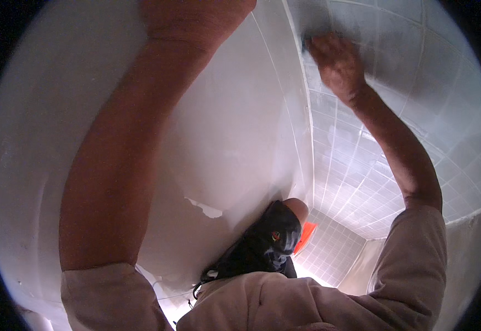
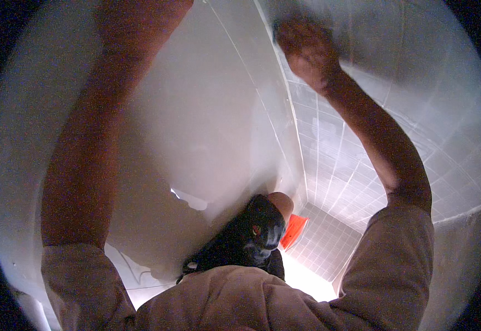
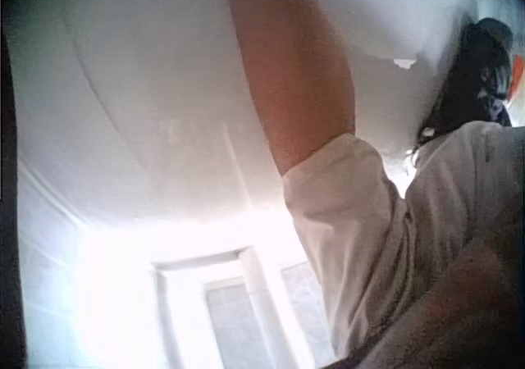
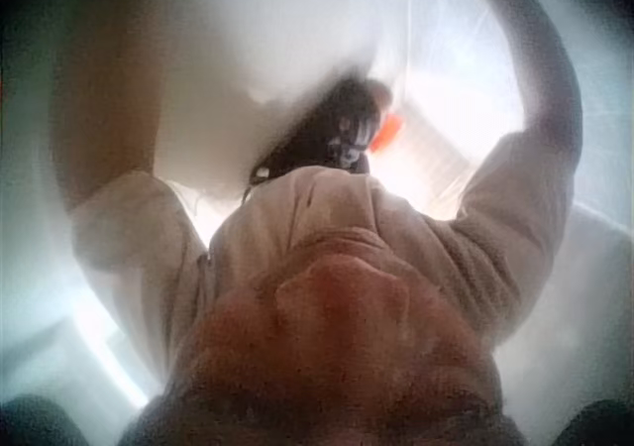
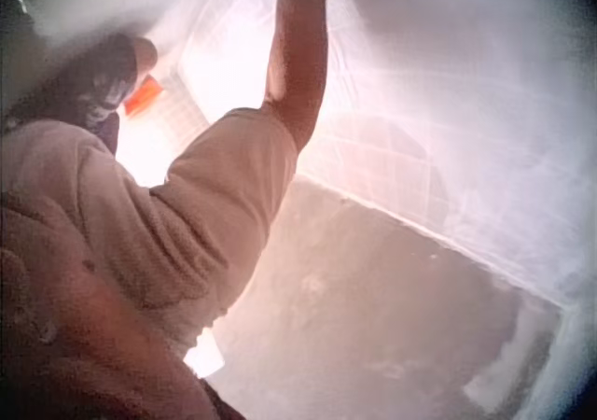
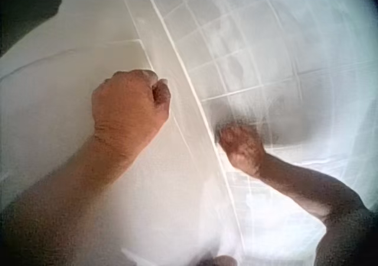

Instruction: The person wipes a tiled wall with a small sponge and rinses the sponge in a red bucket of water while crouched on the floor.

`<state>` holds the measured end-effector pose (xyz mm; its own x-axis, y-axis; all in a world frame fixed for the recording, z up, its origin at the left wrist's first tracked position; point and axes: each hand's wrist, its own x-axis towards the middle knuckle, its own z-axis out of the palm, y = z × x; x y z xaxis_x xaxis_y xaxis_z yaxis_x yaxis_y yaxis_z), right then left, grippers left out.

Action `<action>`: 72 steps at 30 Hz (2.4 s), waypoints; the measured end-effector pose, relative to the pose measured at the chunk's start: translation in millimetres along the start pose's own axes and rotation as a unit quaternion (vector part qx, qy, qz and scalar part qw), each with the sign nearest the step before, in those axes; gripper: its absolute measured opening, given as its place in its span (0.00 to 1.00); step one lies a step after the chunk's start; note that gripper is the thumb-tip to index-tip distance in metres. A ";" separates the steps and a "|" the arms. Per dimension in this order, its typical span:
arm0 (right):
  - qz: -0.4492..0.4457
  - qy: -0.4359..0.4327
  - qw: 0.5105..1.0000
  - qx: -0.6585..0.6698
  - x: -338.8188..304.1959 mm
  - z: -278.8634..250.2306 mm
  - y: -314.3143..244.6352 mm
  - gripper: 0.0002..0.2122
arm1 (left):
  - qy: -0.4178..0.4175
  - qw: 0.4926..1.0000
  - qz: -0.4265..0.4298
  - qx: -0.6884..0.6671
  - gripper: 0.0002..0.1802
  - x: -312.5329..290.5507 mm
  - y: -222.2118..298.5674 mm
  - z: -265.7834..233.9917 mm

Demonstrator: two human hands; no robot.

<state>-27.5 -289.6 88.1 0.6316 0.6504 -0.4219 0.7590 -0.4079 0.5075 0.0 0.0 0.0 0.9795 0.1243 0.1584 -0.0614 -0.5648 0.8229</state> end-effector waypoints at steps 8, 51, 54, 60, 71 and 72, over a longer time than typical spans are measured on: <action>-0.017 0.030 0.999 0.002 3.1 1.4 -10.5 0.14 | 0.044 0.998 0.018 0.052 0.15 -4.6 -9.4 14.3; 0.763 0.318 0.429 0.364 -106.2 37.2 -140.9 0.16 | 0.012 0.991 0.052 0.119 0.28 -22.5 48.3 26.1; 0.869 0.284 0.294 0.279 -86.2 44.9 -137.8 0.16 | 0.012 0.993 0.053 0.106 0.28 -21.8 47.0 27.7; 0.714 0.431 -0.111 0.540 -56.5 12.9 -110.0 0.14 | 0.011 0.993 0.039 0.111 0.28 -19.9 38.8 28.2; 0.719 0.431 -0.158 0.521 -50.9 50.0 -103.2 0.12 | 0.000 0.998 0.033 0.047 0.26 -28.1 51.8 29.1; 0.728 0.408 -0.123 0.537 -67.5 58.4 -106.5 0.11 | -0.003 0.997 0.043 0.065 0.26 -27.0 52.3 29.7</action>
<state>-141.7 -327.5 18.7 0.0872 -0.9268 -0.3654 -0.0213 0.3650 -0.9308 -23.9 -57.1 22.6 0.9728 0.0654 0.2224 -0.1210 -0.6748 0.7280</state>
